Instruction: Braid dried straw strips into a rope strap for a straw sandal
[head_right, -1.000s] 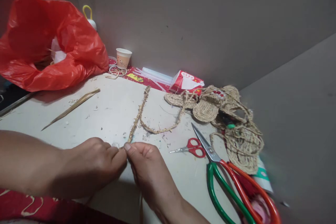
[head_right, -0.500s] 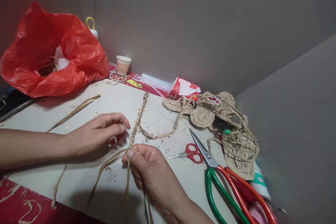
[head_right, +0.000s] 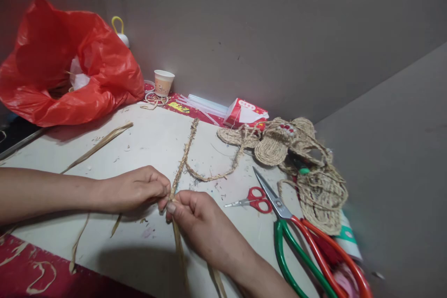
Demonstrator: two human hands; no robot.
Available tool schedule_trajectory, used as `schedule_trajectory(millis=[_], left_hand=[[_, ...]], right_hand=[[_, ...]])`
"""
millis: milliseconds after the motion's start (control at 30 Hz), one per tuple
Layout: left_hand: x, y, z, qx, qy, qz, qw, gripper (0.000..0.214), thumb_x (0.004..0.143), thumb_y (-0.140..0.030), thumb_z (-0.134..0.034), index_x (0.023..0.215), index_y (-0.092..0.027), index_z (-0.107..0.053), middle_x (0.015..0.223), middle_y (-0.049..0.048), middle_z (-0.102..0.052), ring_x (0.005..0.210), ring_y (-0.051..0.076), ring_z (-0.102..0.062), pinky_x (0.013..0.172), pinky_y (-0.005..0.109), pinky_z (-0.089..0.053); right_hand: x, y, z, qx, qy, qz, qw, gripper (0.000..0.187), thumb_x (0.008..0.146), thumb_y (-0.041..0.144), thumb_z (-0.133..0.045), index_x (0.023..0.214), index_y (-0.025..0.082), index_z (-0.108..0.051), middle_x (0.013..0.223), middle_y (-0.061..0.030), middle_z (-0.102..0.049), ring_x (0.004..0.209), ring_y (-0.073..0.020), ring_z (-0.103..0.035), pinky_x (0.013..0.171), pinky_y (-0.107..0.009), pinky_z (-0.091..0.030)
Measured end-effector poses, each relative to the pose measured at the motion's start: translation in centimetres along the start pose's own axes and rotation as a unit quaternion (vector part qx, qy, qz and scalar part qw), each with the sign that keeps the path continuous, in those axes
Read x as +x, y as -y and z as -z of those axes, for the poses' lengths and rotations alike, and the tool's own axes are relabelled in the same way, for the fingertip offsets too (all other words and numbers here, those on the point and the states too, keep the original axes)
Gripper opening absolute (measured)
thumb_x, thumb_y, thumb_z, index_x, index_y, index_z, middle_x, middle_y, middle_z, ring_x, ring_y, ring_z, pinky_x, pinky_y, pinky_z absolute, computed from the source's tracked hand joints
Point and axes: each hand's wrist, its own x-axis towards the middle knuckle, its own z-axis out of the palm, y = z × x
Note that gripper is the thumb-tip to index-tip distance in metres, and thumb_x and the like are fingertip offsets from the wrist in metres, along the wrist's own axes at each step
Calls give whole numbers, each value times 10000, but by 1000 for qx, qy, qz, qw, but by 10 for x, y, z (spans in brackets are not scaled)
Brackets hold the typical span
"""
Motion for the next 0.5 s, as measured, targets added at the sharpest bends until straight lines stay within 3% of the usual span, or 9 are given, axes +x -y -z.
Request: schedule_trajectory(millis=[167,300,500], left_hand=[[-4,-2,-2,-77,39,74,993,167,723,-245,-534,594,-140,-548,442,-62,-426,370,39,-265,380,195,-177],[-7,0,-3,-133,59,110,983,195,758,-315,-521,645,-161,-558,328,-94,-279,297,61,-169,331,224,-113],[-7,10,-6,-58,-2,76,995,232,774,-318,-493,653,-141,-585,421,-72,-354,373,55,-228,381,220,-146]], right_hand=[[-4,2,-1,-134,-32,54,989,275,898,346,-452,837,165,-650,715,-15,-602,671,-133,-520,628,-228,-392],[-5,0,-5,-255,-63,91,961,284,915,291,-400,821,194,-649,691,-7,-627,638,-134,-542,631,-230,-390],[-10,1,-9,-382,-96,52,918,291,905,329,-371,845,207,-628,678,-42,-651,575,-161,-554,548,-253,-336]])
